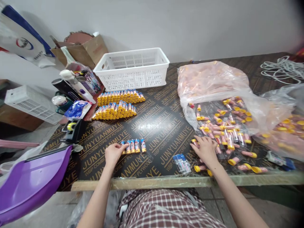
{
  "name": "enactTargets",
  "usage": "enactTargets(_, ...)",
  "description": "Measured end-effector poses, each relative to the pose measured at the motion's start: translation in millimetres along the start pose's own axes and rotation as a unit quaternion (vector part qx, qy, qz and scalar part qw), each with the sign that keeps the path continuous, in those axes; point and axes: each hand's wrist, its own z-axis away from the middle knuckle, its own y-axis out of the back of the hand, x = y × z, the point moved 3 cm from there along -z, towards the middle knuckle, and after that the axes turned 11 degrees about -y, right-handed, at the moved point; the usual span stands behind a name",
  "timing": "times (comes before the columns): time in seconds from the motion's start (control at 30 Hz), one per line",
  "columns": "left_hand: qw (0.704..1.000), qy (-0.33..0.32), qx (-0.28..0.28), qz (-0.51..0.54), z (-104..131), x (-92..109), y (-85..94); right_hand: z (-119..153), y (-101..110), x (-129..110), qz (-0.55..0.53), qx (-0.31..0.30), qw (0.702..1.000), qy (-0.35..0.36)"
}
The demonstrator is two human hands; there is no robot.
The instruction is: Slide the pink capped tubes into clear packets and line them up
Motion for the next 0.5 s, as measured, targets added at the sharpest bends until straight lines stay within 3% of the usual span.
enactTargets(0.1, 0.995, -0.015, 0.059, -0.073, 1.1, 21.5, 3.0, -1.4, 4.7, -6.6, -0.039, -0.007, 0.999, -0.006)
enactTargets(0.17, 0.993, -0.069, 0.092, -0.037, 8.3, 48.4, -3.1, -2.4, 6.8, -9.4, -0.061, -0.01, 0.998, -0.011)
enactTargets(0.2, 0.99, -0.113, 0.08, 0.009, 14.9, 65.0, -11.1, -2.8, 7.4, -10.6, -0.068, -0.011, 0.998, -0.012)
enactTargets(0.23, 0.984, -0.159, 0.041, 0.071, 23.4, 82.8, -22.8, -3.1, 8.0, -11.7, -0.073, -0.012, 0.997, -0.014)
enactTargets(0.3, 0.947, -0.238, -0.104, 0.188, 46.1, 118.7, -53.9, -3.3, 10.3, -14.3, -0.094, -0.01, 0.995, -0.023)
enactTargets(0.37, 0.903, -0.312, -0.219, 0.199, 70.9, 148.8, -84.4, -2.3, 15.3, -17.7, -0.117, -0.005, 0.993, -0.033)
enactTargets(0.5, 0.905, -0.34, -0.245, 0.073, 95.0, 174.1, -122.9, 6.3, 31.6, -23.9, -0.228, -0.009, 0.971, -0.074)
